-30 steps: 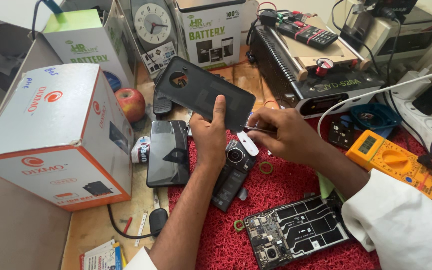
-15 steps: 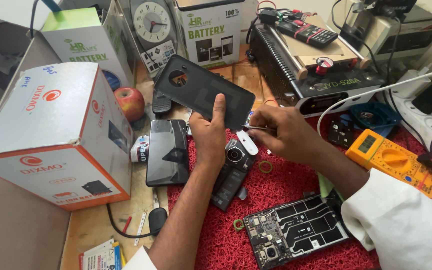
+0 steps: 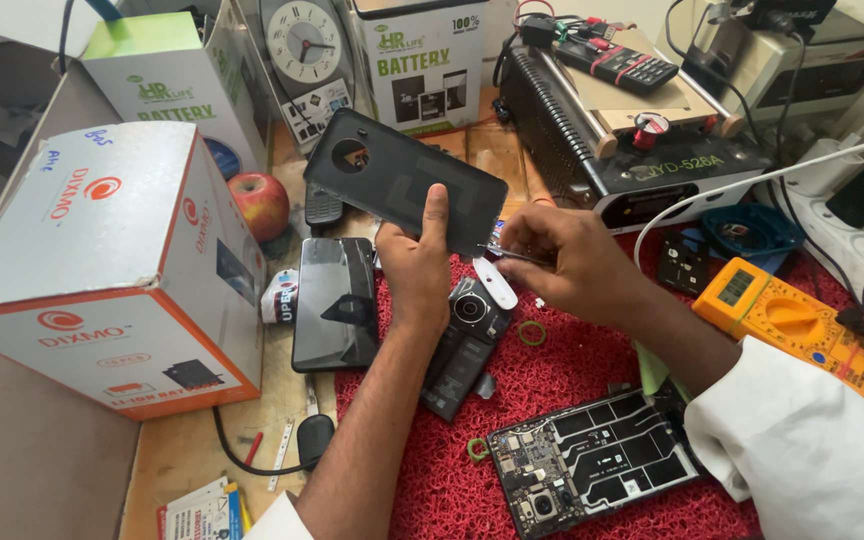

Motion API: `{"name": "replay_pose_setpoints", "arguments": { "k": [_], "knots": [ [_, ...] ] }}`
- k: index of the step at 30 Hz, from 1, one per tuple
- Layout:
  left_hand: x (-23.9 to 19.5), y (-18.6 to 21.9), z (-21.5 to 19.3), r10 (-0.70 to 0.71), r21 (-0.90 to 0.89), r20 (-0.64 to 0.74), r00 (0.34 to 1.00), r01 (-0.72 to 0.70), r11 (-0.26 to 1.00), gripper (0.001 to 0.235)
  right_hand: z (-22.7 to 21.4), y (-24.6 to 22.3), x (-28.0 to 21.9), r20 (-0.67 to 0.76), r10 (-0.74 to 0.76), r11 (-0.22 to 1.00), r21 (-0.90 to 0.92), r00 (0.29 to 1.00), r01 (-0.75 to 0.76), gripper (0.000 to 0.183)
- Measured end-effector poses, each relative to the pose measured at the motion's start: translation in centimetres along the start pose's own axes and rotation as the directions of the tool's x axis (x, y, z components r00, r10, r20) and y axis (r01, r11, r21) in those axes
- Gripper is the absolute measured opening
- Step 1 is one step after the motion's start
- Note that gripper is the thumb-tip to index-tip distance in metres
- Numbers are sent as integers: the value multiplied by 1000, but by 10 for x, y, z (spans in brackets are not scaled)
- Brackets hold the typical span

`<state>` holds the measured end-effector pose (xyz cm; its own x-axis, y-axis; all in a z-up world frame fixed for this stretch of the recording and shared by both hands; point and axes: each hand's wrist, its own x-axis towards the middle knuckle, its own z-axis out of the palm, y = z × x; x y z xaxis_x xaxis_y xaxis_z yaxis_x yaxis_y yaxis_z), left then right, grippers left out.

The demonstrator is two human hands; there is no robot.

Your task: The person uses tweezers to remove a small adhesive strip from the back of a disassembled smartphone. They then peel the backing off the adhesive and reposition it on the phone's back cover.

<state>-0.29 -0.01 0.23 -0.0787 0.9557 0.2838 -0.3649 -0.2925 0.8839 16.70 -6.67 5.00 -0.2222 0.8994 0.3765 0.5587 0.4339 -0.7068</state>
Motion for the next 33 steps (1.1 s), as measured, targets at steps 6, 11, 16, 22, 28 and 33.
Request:
{"name": "replay_pose_setpoints", "arguments": {
  "k": [6,11,16,22,28,33],
  "knots": [
    [0,-1,0,21,11,1,1000,-21,1000,32,-2,2,1,-56,-138,982,-140,989,129,13],
    [0,-2,0,30,-20,9,1000,-29,999,30,-3,2,2,-94,-20,993,-121,995,9,12],
    [1,-2,0,33,-14,-3,999,-33,999,30,-6,0,3,-57,32,994,-105,998,-38,18],
    [0,-3,-1,12,-35,-7,1000,-13,999,28,-7,-1,2,-51,-140,969,-211,989,126,15],
    [0,-4,0,-3,-19,-4,1000,3,1000,29,-10,-7,-1,10,-187,910,-375,982,177,20],
    [4,-1,-1,-55,-176,-55,997,44,983,28,3,-8,-4,202,-190,867,-424,961,261,17]
  ]
}}
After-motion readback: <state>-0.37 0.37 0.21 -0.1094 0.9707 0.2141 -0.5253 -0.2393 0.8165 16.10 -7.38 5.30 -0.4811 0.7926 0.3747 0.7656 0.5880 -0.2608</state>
